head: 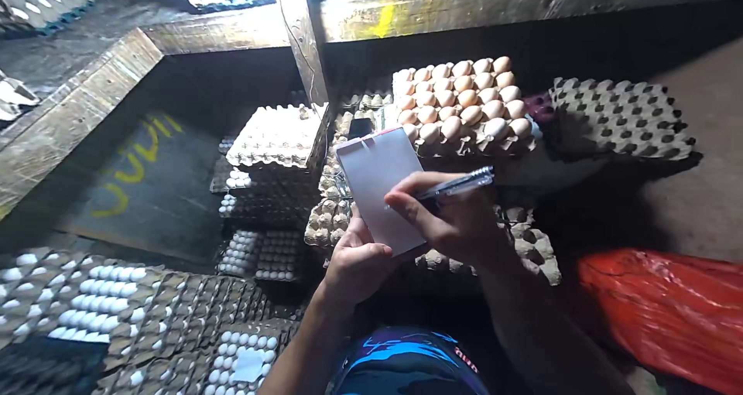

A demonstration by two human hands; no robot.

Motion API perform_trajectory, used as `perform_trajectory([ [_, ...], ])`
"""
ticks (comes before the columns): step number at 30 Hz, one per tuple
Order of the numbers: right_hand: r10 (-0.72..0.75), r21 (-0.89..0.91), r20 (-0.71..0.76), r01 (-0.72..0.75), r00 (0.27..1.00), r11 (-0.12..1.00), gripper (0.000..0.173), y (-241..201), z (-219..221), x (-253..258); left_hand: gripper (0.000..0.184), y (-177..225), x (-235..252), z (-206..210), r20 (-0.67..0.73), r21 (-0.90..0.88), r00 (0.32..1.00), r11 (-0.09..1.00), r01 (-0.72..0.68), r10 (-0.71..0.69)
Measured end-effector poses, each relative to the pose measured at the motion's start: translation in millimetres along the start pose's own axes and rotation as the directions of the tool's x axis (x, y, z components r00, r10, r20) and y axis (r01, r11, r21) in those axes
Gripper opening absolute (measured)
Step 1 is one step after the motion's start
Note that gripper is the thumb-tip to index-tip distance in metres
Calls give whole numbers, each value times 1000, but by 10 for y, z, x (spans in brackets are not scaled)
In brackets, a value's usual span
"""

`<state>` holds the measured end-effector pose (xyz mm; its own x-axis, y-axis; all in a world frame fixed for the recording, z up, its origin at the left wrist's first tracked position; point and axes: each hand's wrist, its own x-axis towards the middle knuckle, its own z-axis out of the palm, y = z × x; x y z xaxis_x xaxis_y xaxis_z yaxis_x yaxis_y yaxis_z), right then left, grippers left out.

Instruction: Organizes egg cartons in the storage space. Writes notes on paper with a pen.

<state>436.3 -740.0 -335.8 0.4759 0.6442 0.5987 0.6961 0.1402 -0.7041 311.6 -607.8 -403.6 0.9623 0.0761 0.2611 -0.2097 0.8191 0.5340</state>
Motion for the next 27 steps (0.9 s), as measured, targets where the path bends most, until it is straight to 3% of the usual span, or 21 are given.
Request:
perform_trajectory([
  [3,-4,-25,-50,3,999,1000,13,-19,23,32,79,10,11,16,2,20,1000,1000,4,-4],
  [7,-66,-4,127,67,990,998,18,54,-52,-84,79,38,45,10,-13,51,1000,999,-17,17],
  [11,-56,34,14,55,998,998,14,72,-107,26,80,13,71,32,-15,54,1000,998,6,-5],
  [14,-55,-12,100,56,993,998,17,117,-180,0,83,33,100,16,-14,69,1000,997,15,-14],
  [18,-36,-34,21,37,999,999,16,186,-298,62,77,-7,127,36,-8,55,1000,998,7,-7],
  [22,-24,-45,93,29,995,999,18,138,-386,-51,80,13,161,16,5,39,999,999,35,-35],
  [27,30,207,-105,-7,994,978,11,-12,-486,-121,82,-13,193,36,24,-11,998,999,51,-51],
])
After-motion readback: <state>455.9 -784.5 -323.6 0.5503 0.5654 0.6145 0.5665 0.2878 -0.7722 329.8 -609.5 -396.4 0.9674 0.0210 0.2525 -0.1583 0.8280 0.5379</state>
